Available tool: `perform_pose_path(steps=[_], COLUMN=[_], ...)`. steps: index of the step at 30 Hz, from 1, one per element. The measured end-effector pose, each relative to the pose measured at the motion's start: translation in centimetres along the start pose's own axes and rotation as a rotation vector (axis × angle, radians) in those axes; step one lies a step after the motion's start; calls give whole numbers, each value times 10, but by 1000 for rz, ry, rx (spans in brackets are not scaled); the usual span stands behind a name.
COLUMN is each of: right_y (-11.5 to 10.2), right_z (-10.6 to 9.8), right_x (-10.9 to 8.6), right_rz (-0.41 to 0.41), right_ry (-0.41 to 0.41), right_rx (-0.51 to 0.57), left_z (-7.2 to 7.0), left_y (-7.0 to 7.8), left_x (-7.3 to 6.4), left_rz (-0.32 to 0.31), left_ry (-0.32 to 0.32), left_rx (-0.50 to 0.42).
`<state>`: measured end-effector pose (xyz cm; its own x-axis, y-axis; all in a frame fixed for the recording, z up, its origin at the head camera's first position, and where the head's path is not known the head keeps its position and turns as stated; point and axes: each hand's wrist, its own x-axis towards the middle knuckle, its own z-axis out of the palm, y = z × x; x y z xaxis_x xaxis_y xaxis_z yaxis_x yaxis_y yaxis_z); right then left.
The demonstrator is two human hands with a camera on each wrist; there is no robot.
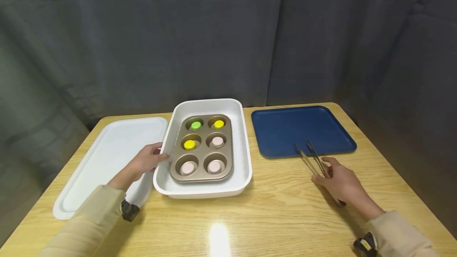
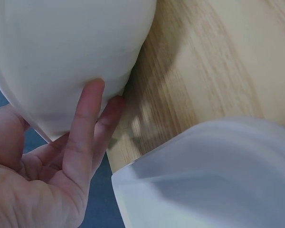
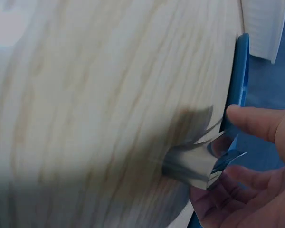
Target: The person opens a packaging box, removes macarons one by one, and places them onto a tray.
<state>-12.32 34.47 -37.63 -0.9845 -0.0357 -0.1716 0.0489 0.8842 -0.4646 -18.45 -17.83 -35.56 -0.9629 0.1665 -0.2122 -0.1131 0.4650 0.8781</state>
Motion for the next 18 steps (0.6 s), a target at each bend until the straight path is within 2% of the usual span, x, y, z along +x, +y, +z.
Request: perform_pose_path(steps=[8,14,18], right_y=[2,5,3], right_z=[-1,-5,-9], right_x=[2,1,0], right_rz=[-40,-53,-106], right_ry=[57,81,125], right_rx=[-44,-15,6], left_z=[1,0,0], left_y=[-1,0,1], left_x=[1,1,-1], left_rz=[-4,-5,-4], left_ry=[-5,-6,-3], left_rx=[3,6,6])
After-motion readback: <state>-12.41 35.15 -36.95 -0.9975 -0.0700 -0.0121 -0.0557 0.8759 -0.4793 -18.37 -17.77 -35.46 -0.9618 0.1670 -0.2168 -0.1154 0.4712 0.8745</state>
